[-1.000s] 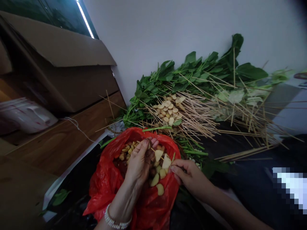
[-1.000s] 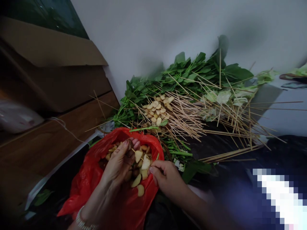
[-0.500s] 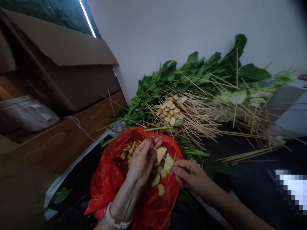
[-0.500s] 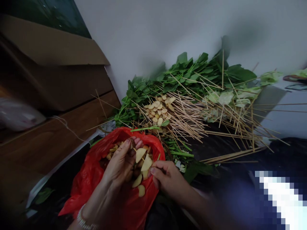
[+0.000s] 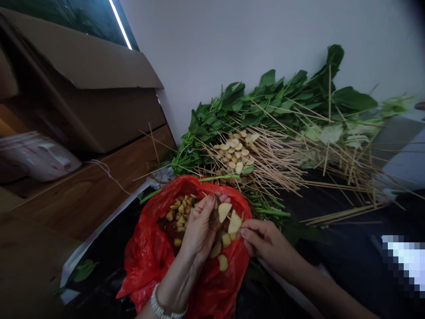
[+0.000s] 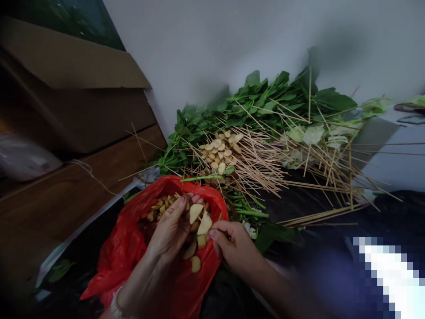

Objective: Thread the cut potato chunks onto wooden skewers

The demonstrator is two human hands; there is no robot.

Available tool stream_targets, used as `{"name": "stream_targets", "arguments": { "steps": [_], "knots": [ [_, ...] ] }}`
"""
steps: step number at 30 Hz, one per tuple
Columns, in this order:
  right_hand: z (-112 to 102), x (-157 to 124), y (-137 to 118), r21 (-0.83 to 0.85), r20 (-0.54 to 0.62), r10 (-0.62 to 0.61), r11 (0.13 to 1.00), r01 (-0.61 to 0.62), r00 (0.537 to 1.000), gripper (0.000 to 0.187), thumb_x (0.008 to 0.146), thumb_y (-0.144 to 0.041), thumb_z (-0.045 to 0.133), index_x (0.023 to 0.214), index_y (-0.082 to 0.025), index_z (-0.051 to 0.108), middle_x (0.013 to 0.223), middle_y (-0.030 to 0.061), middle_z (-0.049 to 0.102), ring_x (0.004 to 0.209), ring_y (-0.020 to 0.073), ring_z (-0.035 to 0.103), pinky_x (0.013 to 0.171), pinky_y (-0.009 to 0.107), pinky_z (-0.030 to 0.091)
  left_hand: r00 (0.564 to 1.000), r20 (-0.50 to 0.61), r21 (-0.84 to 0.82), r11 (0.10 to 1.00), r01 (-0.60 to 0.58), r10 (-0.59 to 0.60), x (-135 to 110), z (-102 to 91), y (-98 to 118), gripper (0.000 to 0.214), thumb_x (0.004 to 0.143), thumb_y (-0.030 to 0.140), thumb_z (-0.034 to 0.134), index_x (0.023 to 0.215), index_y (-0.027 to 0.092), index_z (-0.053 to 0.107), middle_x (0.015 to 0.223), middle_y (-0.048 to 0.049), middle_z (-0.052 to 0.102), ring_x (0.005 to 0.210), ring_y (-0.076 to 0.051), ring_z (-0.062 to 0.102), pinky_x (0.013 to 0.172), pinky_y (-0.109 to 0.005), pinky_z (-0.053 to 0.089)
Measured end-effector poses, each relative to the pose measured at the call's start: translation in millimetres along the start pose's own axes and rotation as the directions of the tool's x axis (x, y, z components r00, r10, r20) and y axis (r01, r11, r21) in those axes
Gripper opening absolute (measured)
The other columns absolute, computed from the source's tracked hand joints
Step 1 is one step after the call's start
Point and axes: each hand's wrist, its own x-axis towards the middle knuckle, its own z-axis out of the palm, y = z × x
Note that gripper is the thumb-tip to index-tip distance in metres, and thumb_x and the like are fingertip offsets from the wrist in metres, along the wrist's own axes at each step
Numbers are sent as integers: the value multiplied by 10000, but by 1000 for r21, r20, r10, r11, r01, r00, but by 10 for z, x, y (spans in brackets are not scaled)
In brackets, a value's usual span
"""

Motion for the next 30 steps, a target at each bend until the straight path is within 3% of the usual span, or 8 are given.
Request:
{"name": "stream_targets", "arguments": {
  "steps": [4,7,10,12,16,20,25,30],
  "knots": [
    [-7,-31,30,-291,-117,-202,943,161,972,291,933,-183,403,726,-177,606,588,-11,559,553,128,524,546,229,380,999,-30,-8,1000,-14,14,-5,37,-32,156,725,234,781,833,137,725,882,-55,766,842,-140,713,808,-217,554],
    [-15,-90,110,-663,-84,-502,673,328,861,298,928,-115,365,940,-128,662,685,58,633,597,159,569,580,260,400,995,-94,-1,999,-44,44,-20,106,-49,194,685,259,809,812,143,718,843,-51,762,849,-172,717,766,-236,568],
    [-20,-109,137,-818,-32,-615,469,333,788,316,917,-96,369,1053,-87,654,697,92,658,566,168,554,540,276,379,989,-140,9,998,-54,55,-32,155,-60,221,660,262,823,808,140,713,824,-55,757,878,-195,717,778,-253,567],
    [-16,-94,103,-721,-85,-531,617,316,843,299,924,-119,365,952,-129,663,681,68,646,568,153,548,544,260,379,989,-139,11,999,-47,48,-37,163,-61,233,655,264,825,815,139,711,830,-61,756,893,-205,715,788,-267,567],
    [-3,-40,-7,-175,-102,-90,982,71,991,314,924,-234,408,634,-199,524,527,-38,482,498,112,438,502,223,335,996,-86,0,1000,-23,22,-48,149,-45,255,637,261,835,818,129,713,820,-73,756,888,-220,716,819,-298,561],
    [10,-19,-20,140,22,78,987,-80,997,312,901,-294,430,609,-199,479,515,-57,423,495,104,370,486,220,303,997,-78,-11,1000,-23,22,-54,146,-42,238,638,249,836,802,137,706,821,-62,758,830,-195,722,823,-298,560],
    [15,-12,27,53,-85,51,998,-47,995,259,888,-269,468,660,-180,552,558,-55,422,544,107,382,520,223,299,994,-102,-24,999,-48,46,-62,130,-95,239,666,293,819,828,153,712,844,-47,762,833,-179,722,807,-271,560],
    [11,12,31,196,-10,85,977,-81,996,278,911,-294,456,681,-177,561,520,-65,414,487,100,376,475,213,303,998,-53,-6,999,47,-47,-128,58,-207,248,666,313,819,826,144,733,848,-58,763,874,-195,716,824,-272,559]
  ]
}}
